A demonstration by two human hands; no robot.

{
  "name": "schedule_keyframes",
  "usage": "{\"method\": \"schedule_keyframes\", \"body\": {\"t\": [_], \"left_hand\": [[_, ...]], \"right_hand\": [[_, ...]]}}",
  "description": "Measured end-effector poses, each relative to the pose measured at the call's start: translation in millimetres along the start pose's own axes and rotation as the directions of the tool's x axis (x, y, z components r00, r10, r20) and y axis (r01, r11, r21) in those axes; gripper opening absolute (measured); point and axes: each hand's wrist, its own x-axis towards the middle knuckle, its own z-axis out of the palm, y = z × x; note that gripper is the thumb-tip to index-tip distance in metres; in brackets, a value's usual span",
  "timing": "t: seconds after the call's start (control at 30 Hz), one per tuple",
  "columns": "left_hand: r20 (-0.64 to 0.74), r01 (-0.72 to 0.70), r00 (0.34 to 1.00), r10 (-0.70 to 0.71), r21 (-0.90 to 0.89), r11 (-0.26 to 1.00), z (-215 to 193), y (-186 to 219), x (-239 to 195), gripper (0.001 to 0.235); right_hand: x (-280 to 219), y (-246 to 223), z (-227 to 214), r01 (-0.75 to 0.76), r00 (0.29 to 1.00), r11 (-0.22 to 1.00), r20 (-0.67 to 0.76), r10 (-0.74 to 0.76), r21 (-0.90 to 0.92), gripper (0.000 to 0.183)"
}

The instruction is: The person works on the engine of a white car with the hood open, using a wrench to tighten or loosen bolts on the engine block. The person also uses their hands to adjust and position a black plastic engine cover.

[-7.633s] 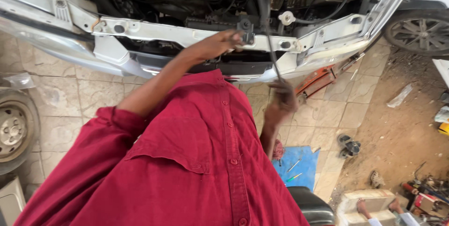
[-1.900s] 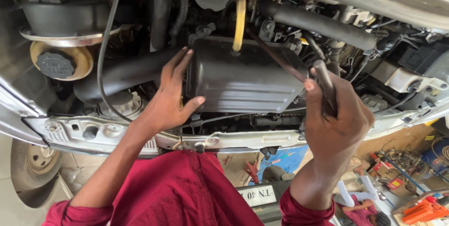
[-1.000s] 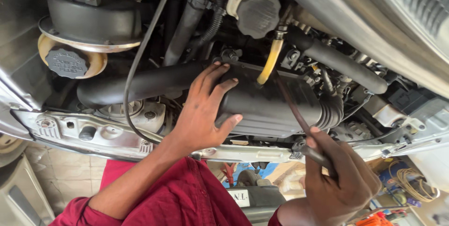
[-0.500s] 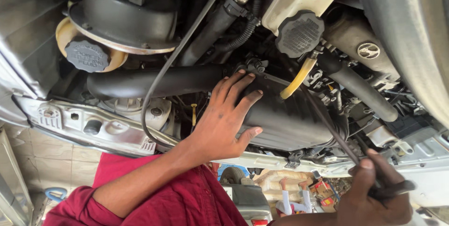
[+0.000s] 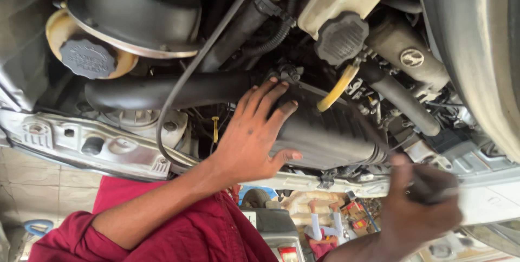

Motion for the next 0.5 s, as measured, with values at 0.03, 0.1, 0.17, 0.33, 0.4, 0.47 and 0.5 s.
{"method": "schedule_keyframes", "body": {"t": [0.03, 0.1, 0.17, 0.33, 0.4, 0.47, 0.5], "left_hand": [[0.005, -0.014, 1.0, 0.014, 0.003, 1.0, 1.1, -0.3, -0.4, 0.08], [0.0, -0.008, 1.0, 0.008, 0.012, 1.0, 2.6, -0.1, -0.4, 0.08], [-0.014, -0.021, 1.0, 0.021, 0.02, 1.0, 3.5, -1.0, 0.9, 0.079], [-0.065, -0.042, 0.997, 0.044, 0.021, 0.999, 8.8, -1.4, -3.2, 0.077], [-0.094, -0.059, 0.994, 0.061, 0.014, 0.998, 10.6, -0.9, -6.3, 0.076], [-0.123, -0.083, 0.989, 0.083, 0.008, 0.997, 12.6, -1.6, -6.8, 0.073], [-0.137, -0.08, 0.987, 0.08, 0.005, 0.997, 14.4, -1.2, -9.2, 0.072]], "right_hand": [[-6.1, -2.5, -2.8, 0.056, 0.998, 0.987, 0.044, -0.05, -0.151, 0.022], [-19.7, -7.7, -3.8, 0.176, 0.981, 0.979, 0.098, -0.166, -0.106, 0.023], [-20.5, -7.6, -2.3, 0.102, 0.992, 0.994, 0.071, -0.105, 0.04, 0.025], [-24.5, -5.0, 3.2, -0.074, 0.997, 0.992, 0.042, 0.07, 0.1, 0.024], [-33.9, -4.4, 2.9, 0.017, 0.993, 0.994, 0.119, -0.004, -0.107, 0.026], [-24.6, 4.1, 6.3, 0.118, 0.991, 0.99, 0.069, -0.112, -0.08, 0.029], [-10.3, 10.5, 6.9, 0.185, 0.983, 0.982, -0.018, -0.184, 0.045, 0.031]]}}
